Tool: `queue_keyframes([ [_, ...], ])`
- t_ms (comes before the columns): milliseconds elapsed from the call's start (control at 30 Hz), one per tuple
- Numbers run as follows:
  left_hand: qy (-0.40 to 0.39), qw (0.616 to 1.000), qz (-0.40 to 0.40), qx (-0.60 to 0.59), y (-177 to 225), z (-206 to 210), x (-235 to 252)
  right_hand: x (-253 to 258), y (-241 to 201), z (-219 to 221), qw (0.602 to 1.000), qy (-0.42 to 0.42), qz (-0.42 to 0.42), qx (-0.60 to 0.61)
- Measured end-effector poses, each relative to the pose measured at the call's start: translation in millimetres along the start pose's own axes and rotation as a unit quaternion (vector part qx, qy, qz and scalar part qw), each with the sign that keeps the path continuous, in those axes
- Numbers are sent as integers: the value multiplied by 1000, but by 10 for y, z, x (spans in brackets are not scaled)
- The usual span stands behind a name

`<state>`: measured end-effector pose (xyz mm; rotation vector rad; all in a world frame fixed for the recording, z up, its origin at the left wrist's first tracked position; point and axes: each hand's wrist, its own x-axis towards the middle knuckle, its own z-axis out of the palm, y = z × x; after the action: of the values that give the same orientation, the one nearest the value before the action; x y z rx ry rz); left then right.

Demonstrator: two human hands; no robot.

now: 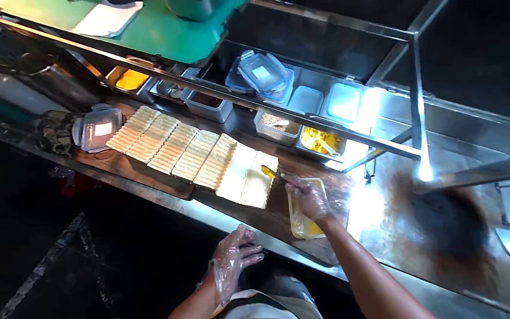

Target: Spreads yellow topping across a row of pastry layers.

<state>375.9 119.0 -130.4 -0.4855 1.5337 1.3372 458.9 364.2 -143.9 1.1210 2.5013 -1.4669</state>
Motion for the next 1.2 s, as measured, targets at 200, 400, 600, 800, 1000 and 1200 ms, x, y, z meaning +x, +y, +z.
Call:
queue_keyframes([
  [200,48,998,4,-28,-89,-356,24,103,-64,579,955,83,-63,-278],
  [400,100,995,23,-18,-227,-634,28,33,-149,423,975,39,-11,-217],
  [600,112,990,68,51,-148,-783,-58,22,-67,269,945,-51,-137,-292],
  [800,136,986,75,65,-171,-967,-81,781,287,-280,912,-23,-168,-374],
  [1000,160,982,69,68,-253,-1090,-140,1037,235,-123,923,-13,-185,-336],
  [1200,149,983,78,68,-329,-1170,-158,871,381,-264,942,2,-137,-305],
])
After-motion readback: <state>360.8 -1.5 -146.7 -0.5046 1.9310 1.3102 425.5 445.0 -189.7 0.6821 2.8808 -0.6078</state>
